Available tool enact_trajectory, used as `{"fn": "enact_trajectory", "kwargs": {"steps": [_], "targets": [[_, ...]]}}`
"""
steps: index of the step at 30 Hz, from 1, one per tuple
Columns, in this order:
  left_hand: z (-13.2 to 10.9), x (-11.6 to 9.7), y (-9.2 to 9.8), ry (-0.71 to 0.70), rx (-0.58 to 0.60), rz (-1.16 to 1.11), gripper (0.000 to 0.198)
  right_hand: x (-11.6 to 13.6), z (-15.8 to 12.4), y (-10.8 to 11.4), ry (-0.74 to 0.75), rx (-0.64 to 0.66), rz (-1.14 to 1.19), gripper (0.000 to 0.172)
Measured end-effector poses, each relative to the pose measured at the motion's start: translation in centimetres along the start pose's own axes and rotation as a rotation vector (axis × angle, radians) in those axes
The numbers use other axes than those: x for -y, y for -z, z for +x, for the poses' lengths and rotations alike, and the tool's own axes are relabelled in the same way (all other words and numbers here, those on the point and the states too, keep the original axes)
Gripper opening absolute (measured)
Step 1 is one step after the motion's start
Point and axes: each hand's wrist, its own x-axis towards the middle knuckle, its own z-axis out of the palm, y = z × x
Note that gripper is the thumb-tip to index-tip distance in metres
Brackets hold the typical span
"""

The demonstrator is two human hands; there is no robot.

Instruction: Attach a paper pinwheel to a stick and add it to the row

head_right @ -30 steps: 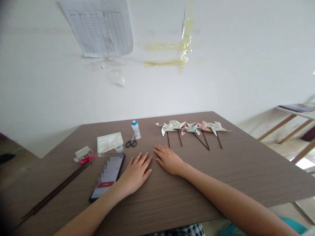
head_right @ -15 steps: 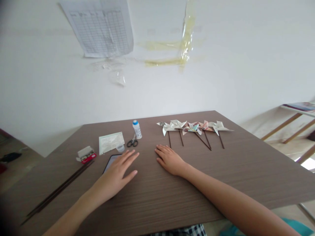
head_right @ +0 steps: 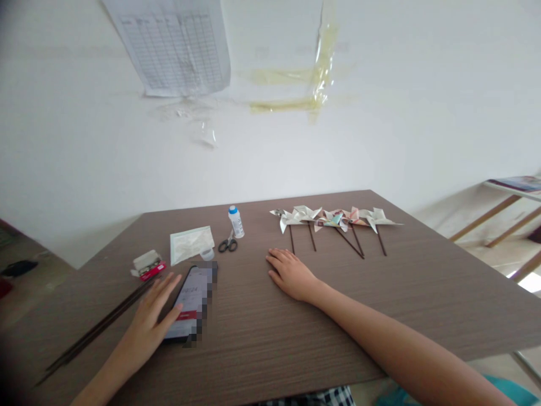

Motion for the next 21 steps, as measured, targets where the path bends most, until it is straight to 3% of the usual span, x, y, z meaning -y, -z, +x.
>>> {"fn": "enact_trajectory", "kwargs": {"steps": [10, 21], "targets": [[-0.8, -1.8, 0.7, 0.032, 0.147, 0.142, 0.073, 0.1, 0.1, 0.2, 0.000, 0.015, 0.011, 0.053], [-0.8, -2.7, 1.2, 0.032, 0.208, 0.170, 0.078, 0.3, 0.0, 0.4, -0.004, 0.017, 0.009, 0.053]]}}
